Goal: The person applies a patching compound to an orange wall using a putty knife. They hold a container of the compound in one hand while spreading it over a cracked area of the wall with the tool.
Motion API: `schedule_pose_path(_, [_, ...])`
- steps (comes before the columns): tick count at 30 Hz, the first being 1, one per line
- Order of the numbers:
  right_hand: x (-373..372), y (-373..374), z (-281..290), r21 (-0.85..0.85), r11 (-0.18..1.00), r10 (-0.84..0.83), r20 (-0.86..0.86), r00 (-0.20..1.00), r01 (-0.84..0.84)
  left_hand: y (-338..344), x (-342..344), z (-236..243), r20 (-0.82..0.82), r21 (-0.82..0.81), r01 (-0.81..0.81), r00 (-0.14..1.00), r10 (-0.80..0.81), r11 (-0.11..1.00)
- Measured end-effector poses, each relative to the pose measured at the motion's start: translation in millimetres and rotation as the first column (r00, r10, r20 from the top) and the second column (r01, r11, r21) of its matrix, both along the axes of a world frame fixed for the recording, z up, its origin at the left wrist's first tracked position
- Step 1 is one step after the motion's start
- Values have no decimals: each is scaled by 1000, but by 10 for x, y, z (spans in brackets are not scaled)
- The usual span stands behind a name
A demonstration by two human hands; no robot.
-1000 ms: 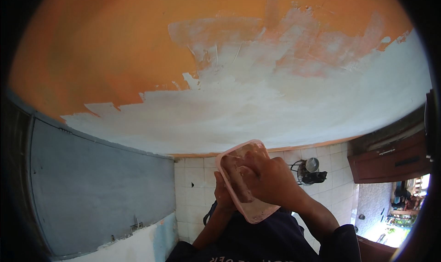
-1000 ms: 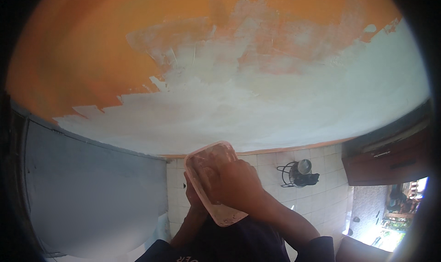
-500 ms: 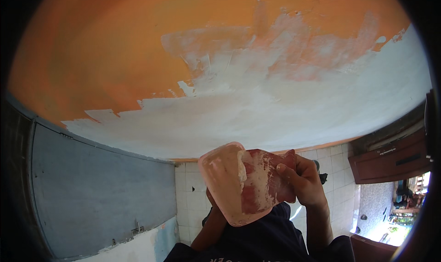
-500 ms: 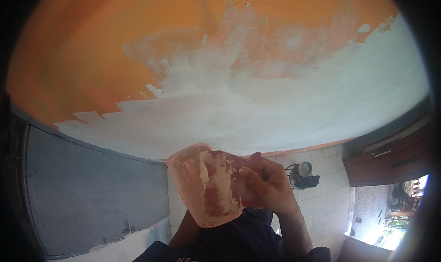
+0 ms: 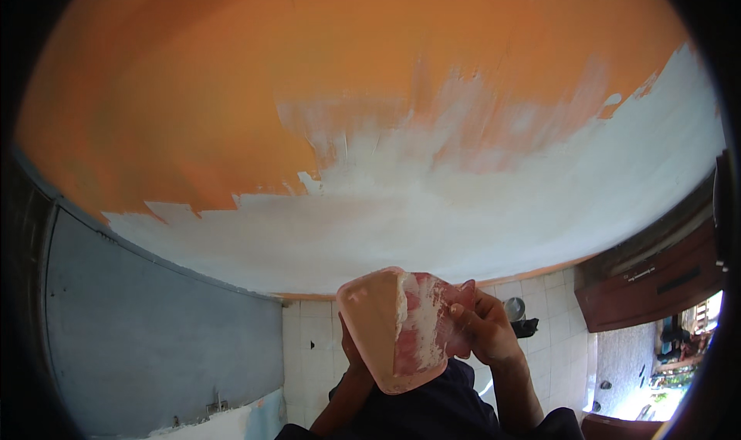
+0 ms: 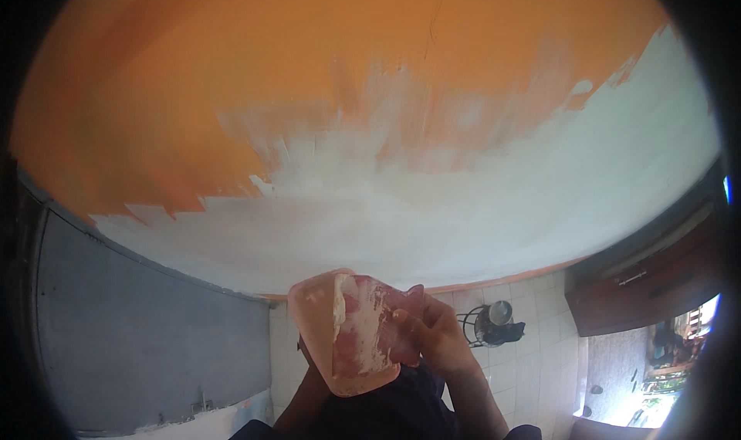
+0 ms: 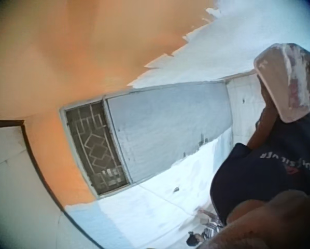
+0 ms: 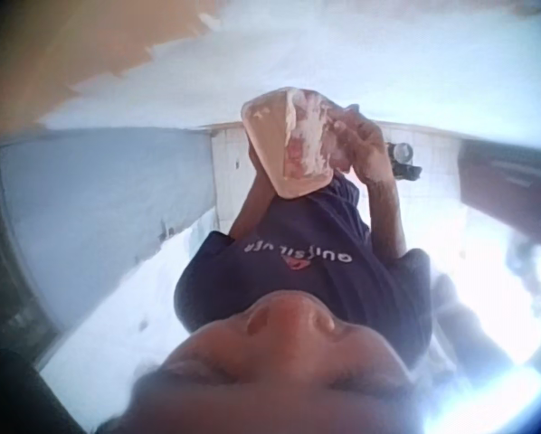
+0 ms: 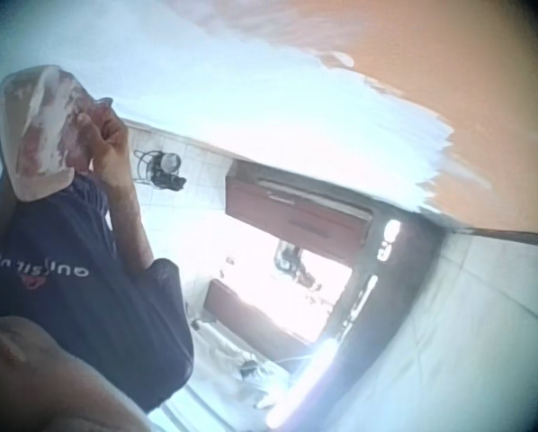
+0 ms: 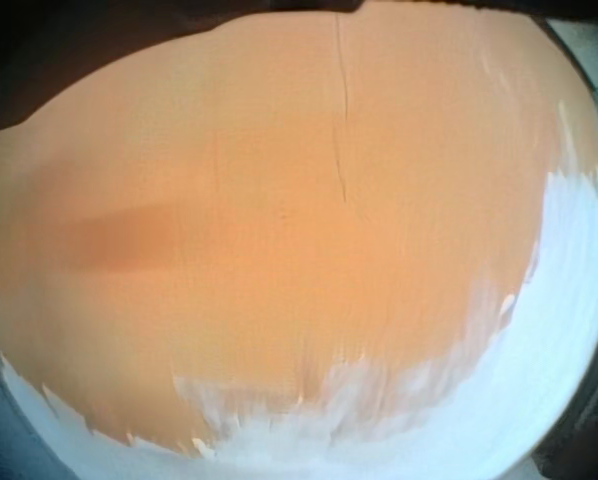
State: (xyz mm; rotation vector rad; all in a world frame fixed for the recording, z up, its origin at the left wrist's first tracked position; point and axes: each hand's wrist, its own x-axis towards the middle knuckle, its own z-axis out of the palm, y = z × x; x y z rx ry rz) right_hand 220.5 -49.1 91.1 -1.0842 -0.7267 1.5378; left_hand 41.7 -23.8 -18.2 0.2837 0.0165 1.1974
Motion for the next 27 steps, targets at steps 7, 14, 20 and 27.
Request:
schedule_pose_path(7, [4, -86, -211, -46, 999, 5, -260, 965, -18, -54, -79, -25, 2, 13, 42, 999, -42, 999])
schedule_pose_path(14, [-191, -137, -322, -3, 993, -106, -461, 881, 118, 42, -174, -153, -270, 75, -26, 962, 45, 997])
schedule_pose_path(20, [-204, -22, -107, -24, 962, -253, -457, 853, 273, -12, -315, -312, -402, -14, -162, 905, 142, 987])
schedule_pose_path(27, [9, 177, 142, 107, 936, -267, -405, 874, 335, -57, -281, -185, -127, -108, -36, 992, 22, 993])
